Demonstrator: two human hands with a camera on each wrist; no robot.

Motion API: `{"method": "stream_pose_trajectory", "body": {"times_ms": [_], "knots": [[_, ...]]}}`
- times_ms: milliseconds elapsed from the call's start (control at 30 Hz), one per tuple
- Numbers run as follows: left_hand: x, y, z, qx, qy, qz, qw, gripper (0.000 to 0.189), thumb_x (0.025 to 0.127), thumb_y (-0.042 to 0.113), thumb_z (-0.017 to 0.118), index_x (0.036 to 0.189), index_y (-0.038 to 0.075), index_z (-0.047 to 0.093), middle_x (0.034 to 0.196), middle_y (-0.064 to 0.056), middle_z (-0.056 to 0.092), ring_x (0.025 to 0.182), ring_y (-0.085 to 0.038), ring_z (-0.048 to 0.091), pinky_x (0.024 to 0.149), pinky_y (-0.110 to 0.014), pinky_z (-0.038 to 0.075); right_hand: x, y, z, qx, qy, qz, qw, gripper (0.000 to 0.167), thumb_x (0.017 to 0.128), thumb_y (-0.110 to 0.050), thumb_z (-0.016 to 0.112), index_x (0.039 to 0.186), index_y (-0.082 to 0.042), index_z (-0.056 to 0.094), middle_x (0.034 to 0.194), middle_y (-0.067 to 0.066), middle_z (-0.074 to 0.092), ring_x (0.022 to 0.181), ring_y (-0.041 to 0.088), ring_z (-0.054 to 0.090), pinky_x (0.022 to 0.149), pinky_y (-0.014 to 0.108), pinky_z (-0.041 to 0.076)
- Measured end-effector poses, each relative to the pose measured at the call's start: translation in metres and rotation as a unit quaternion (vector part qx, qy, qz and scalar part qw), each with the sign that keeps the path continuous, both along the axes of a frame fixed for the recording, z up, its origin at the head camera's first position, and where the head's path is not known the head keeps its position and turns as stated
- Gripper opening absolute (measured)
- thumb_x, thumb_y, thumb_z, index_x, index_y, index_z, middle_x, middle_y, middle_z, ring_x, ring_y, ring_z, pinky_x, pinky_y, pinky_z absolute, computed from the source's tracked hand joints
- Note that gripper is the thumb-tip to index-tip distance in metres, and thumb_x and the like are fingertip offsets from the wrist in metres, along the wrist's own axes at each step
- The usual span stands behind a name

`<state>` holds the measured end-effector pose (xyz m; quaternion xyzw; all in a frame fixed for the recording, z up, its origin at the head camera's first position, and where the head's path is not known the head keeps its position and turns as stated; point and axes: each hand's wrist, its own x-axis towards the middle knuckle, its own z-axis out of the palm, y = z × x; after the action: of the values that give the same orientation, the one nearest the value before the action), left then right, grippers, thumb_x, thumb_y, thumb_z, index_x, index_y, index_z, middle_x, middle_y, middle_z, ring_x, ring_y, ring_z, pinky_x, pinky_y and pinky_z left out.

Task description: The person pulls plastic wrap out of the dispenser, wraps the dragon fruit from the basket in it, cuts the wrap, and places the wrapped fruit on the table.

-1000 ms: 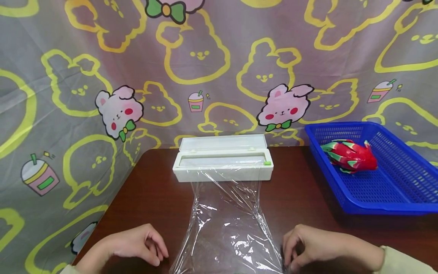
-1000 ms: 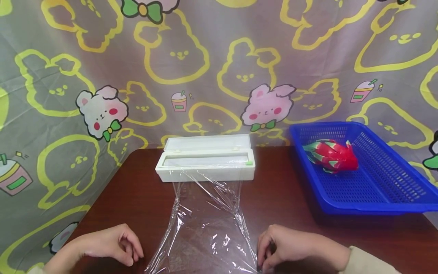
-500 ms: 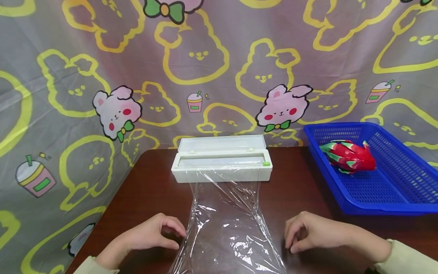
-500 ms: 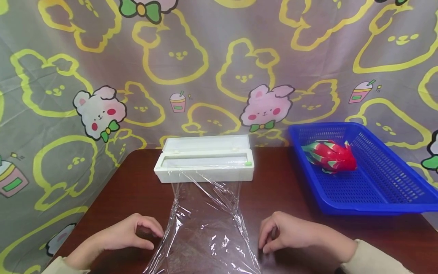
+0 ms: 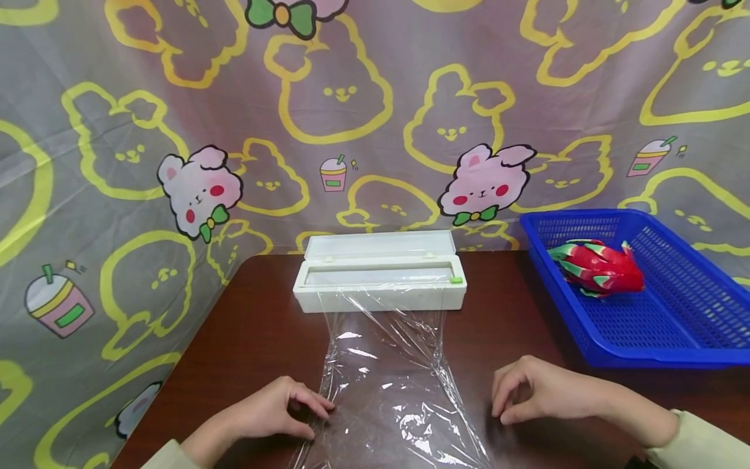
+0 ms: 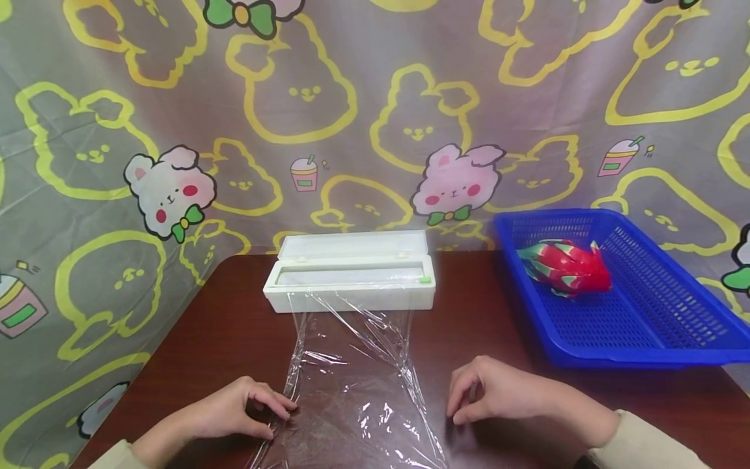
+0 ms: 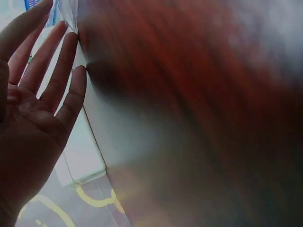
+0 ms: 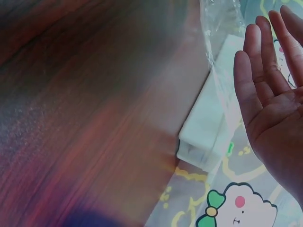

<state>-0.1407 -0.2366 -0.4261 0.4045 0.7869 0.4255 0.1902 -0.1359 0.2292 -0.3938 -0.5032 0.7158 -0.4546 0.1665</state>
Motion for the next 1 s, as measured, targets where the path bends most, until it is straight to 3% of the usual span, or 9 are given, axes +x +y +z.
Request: {"method": "stream_pose_trajectory", "body": {"times_ms": [200,467,800,1000], "knots": [[-0.004,0.0,-0.005,0.001,0.02,-0.003,0.9998,0.019,0.08,0.014,0.08,0.098,0.007,0.077,0.107,-0.001,0.072,0.099,-0.011,0.066,0.074,-0.026,0.052,-0.001,0.003,0.004,-0.008,0.009,-0.005,0.9999,0.018,0.085,0.004,0.071,0.097,-0.009,0.074,0.087,0.003,0.068,0.081,0.009,0.063,0.065,0.029,0.055],[-0.005,0.002,-0.008,0.001,0.028,-0.011,0.9995,0.02,0.077,0.003,0.08,0.097,0.006,0.076,0.101,0.002,0.072,0.082,-0.004,0.063,0.068,-0.026,0.054,-0.004,0.007,0.016,-0.008,0.012,-0.01,0.9998,0.02,0.086,0.002,0.071,0.1,-0.012,0.074,0.089,0.003,0.068,0.081,0.011,0.063,0.066,0.031,0.056],[-0.005,0.001,-0.008,0.009,0.009,-0.012,0.9998,0.019,0.078,0.003,0.079,0.096,0.005,0.076,0.103,-0.002,0.072,0.083,-0.007,0.064,0.069,-0.027,0.054,-0.011,0.024,0.055,0.034,0.018,-0.067,0.997,0.02,0.088,-0.005,0.07,0.104,-0.016,0.075,0.094,-0.002,0.067,0.082,0.014,0.063,0.066,0.032,0.056],[-0.004,-0.001,-0.006,0.01,-0.015,-0.007,0.9998,0.018,0.079,0.005,0.079,0.097,0.004,0.076,0.106,-0.002,0.072,0.097,-0.01,0.066,0.071,-0.027,0.053,-0.018,0.039,0.074,0.069,0.051,-0.117,0.9895,0.023,0.088,-0.006,0.07,0.105,-0.019,0.075,0.096,-0.005,0.068,0.079,0.013,0.063,0.066,0.03,0.055]]}}
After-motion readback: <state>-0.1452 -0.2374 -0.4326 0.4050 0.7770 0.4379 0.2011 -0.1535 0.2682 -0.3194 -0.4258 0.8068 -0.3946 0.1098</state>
